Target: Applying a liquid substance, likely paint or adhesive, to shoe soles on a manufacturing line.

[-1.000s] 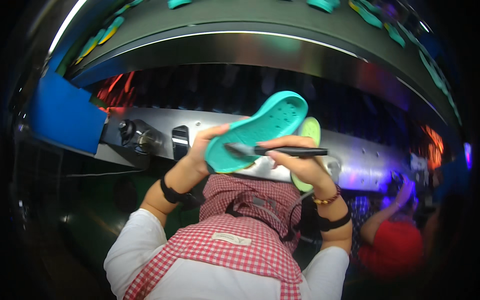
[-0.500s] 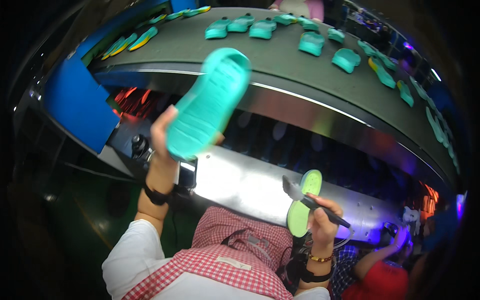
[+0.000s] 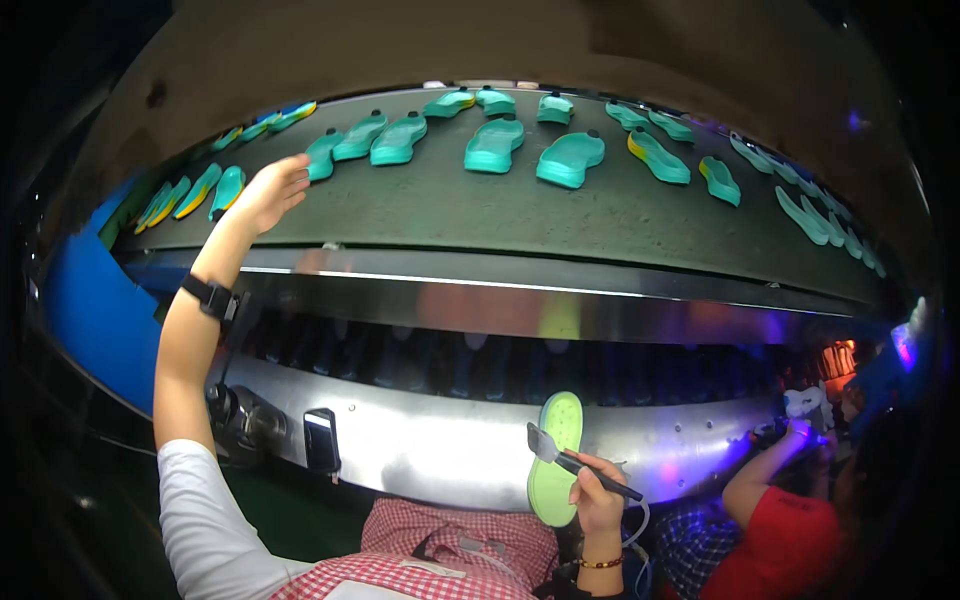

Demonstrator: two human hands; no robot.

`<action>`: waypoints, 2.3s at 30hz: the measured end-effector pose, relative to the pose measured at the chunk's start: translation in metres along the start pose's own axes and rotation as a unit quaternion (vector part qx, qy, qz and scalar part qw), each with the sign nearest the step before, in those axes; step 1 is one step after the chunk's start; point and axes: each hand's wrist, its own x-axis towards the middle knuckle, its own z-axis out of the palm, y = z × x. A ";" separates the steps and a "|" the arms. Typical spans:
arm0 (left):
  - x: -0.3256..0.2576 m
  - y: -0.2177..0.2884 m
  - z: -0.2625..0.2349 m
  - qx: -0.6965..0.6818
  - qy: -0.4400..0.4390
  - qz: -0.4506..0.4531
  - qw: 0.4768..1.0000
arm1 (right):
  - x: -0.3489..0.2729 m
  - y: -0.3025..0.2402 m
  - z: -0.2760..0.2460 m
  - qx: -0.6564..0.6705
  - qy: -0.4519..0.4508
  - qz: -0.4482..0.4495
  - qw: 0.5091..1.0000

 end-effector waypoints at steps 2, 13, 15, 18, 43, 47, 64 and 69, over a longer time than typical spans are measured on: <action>0.036 0.017 0.018 0.311 -0.049 -0.035 0.949 | 0.003 0.001 -0.002 -0.003 0.016 -0.009 1.000; 0.135 -0.001 0.053 0.592 -0.083 0.012 0.802 | 0.004 0.003 -0.027 0.033 0.078 -0.032 0.996; 0.153 -0.010 0.064 0.575 -0.083 0.042 0.813 | 0.003 0.006 -0.028 0.032 0.095 -0.028 0.995; 0.139 0.001 0.056 0.544 -0.100 0.026 0.832 | 0.007 0.010 -0.032 0.044 0.071 -0.007 0.996; -0.092 -0.046 -0.010 0.093 0.187 0.271 0.940 | 0.007 0.023 -0.012 -0.002 -0.019 -0.004 1.000; -0.177 -0.076 0.000 -0.317 0.078 0.056 0.943 | 0.009 0.022 -0.004 -0.011 -0.046 0.009 0.999; -0.295 -0.197 0.193 -0.622 -0.299 -0.225 0.688 | 0.008 0.018 0.055 -0.094 -0.175 0.051 0.979; -0.295 -0.193 0.209 -0.631 -0.267 -0.241 0.688 | 0.030 0.020 0.065 -0.098 -0.156 0.041 0.982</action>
